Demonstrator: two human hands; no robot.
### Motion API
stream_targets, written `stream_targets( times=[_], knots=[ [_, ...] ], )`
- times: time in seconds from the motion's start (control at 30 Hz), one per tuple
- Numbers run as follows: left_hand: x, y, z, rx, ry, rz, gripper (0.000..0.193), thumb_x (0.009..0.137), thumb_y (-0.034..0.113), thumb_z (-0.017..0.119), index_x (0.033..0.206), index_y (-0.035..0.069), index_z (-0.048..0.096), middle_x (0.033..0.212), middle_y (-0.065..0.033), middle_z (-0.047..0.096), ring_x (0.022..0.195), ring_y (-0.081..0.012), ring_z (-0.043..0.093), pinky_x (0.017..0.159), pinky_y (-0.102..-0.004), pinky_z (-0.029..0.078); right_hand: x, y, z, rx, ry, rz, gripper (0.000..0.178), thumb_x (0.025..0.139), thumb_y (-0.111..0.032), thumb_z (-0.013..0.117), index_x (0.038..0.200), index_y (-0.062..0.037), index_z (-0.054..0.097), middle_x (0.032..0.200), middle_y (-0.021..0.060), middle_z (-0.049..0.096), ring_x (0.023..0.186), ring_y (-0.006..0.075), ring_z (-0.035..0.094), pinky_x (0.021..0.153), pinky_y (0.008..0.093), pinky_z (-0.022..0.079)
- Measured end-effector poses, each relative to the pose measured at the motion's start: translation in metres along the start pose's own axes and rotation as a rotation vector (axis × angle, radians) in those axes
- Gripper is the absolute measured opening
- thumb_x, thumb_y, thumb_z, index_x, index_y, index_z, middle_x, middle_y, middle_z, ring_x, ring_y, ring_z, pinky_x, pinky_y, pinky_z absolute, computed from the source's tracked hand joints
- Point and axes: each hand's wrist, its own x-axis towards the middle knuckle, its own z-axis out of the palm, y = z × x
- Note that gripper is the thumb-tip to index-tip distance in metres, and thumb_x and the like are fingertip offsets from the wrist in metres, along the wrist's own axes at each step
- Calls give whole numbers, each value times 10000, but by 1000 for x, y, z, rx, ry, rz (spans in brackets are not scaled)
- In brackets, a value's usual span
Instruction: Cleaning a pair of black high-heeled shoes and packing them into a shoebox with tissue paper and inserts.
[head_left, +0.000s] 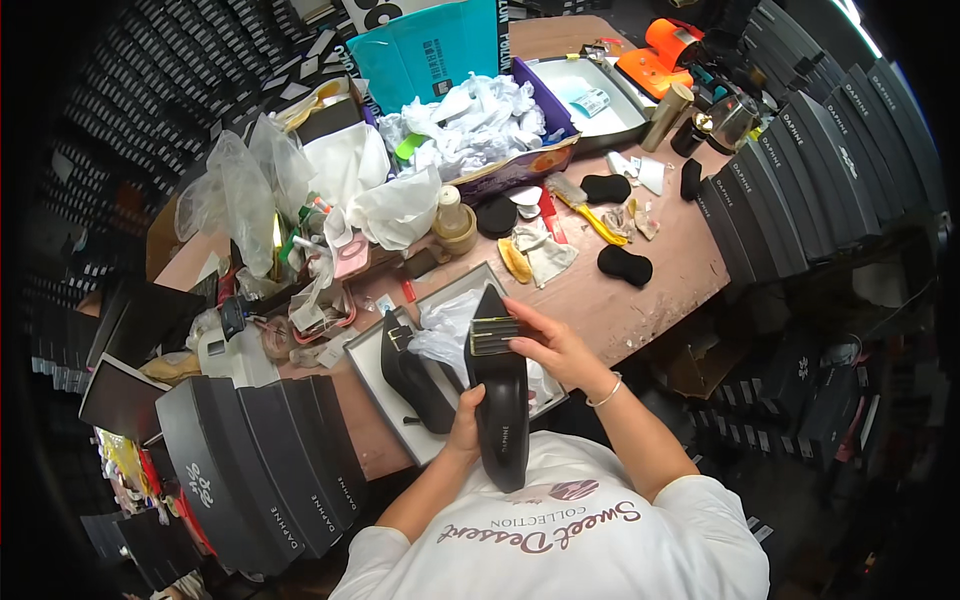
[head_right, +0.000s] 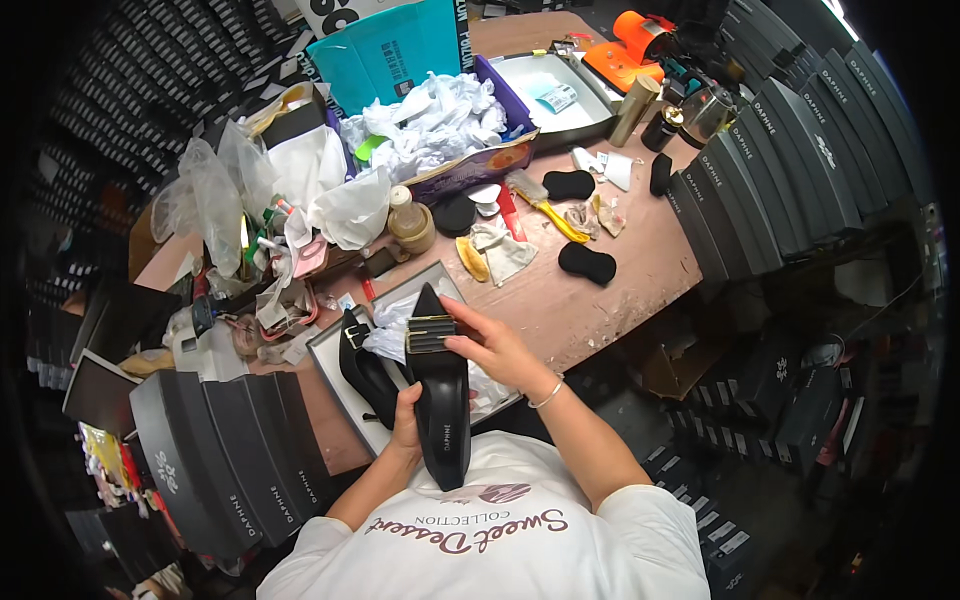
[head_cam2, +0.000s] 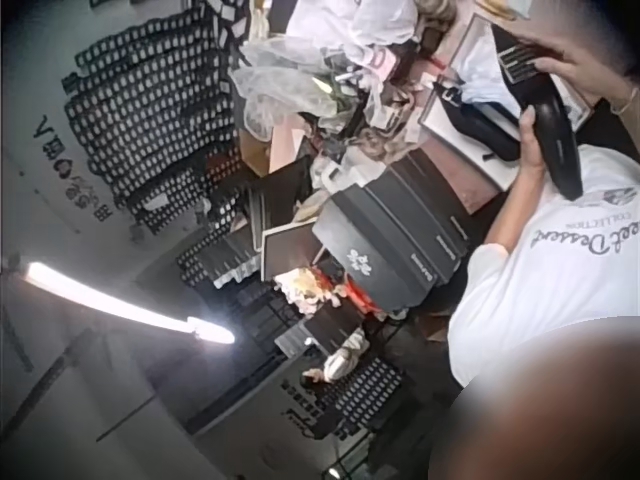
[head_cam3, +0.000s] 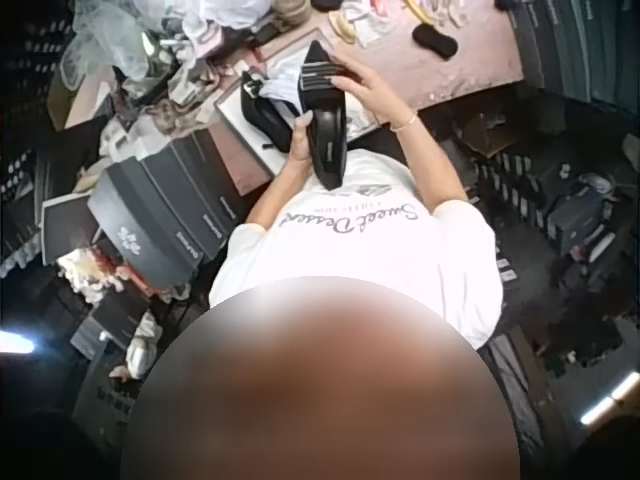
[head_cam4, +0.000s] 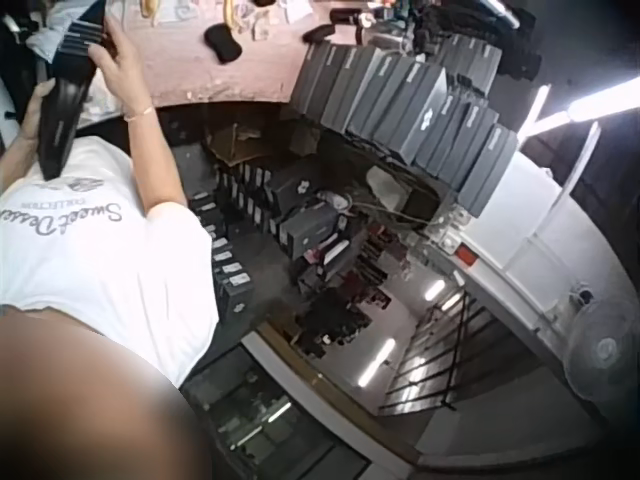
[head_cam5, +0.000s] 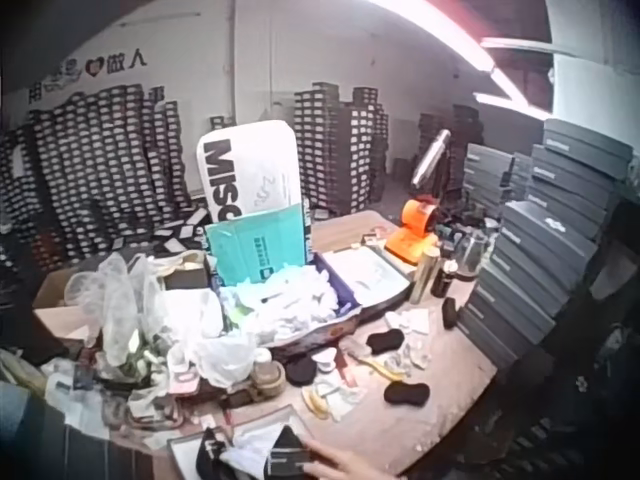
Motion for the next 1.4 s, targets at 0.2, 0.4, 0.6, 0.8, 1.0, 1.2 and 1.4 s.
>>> stream_targets(
  times=[0.2, 0.4, 0.6, 0.8, 1.0, 1.2, 1.4],
  knots=[
    [14, -11, 5, -68, 75, -87, 730, 876, 552, 464, 1322, -25, 465, 1129, -224, 631, 1017, -326, 652, 821, -376, 574, -14, 21, -21, 276, 30, 123, 476, 989, -96, 490, 1447, -20, 385, 1316, 73, 537, 1174, 122, 504, 1006, 283, 408],
    [21, -9, 7, -78, 95, -104, 716, 881, 544, 461, 1315, -26, 467, 1110, -222, 633, 1025, -340, 648, 821, -384, 575, -8, 22, -25, 227, 67, 138, 473, 988, -95, 503, 1441, -24, 389, 1290, 81, 544, 1144, 130, 525, 964, 277, 440],
    [21, -5, 4, 3, 58, -143, 705, 873, 558, 468, 1296, -6, 493, 1095, -245, 638, 937, -286, 675, 793, -358, 572, 2, 20, -18, 86, 309, 155, 308, 951, -141, 604, 1225, -3, 575, 1074, 57, 641, 962, 101, 600, 825, 254, 506],
    [12, -1, 5, 48, 31, -103, 640, 892, 503, 492, 1269, -14, 494, 1079, -218, 646, 859, -220, 670, 707, -309, 567, 7, -4, -29, 245, 178, 169, 199, 890, -69, 676, 1068, -1, 623, 994, 55, 646, 898, 91, 614, 803, 247, 520],
    [5, 4, 5, 84, -12, -60, 752, 843, 592, 490, 1291, -12, 502, 1107, -246, 634, 930, -262, 678, 776, -337, 573, -7, -1, -20, 497, 134, 235, 391, 921, -113, 641, 1274, 10, 526, 1189, 89, 604, 1039, 133, 595, 898, 288, 500],
    [-6, 9, 7, 26, 86, 51, 746, 862, 616, 438, 1276, 1, 520, 1077, -217, 647, 902, -255, 678, 746, -330, 571, -26, 12, 19, 146, 17, 155, 660, 900, -156, 677, 1446, -7, 336, 1378, 132, 462, 1245, 193, 467, 1024, 336, 415],
    [-19, 4, -1, -63, 124, 177, 610, 928, 524, 404, 1238, 15, 533, 1044, -130, 649, 911, -207, 658, 778, -330, 549, -36, 18, 29, 140, 47, 247, 678, 903, -164, 674, 1465, -44, 314, 1367, 160, 453, 1167, 203, 529, 1002, 330, 442]
  ],
)
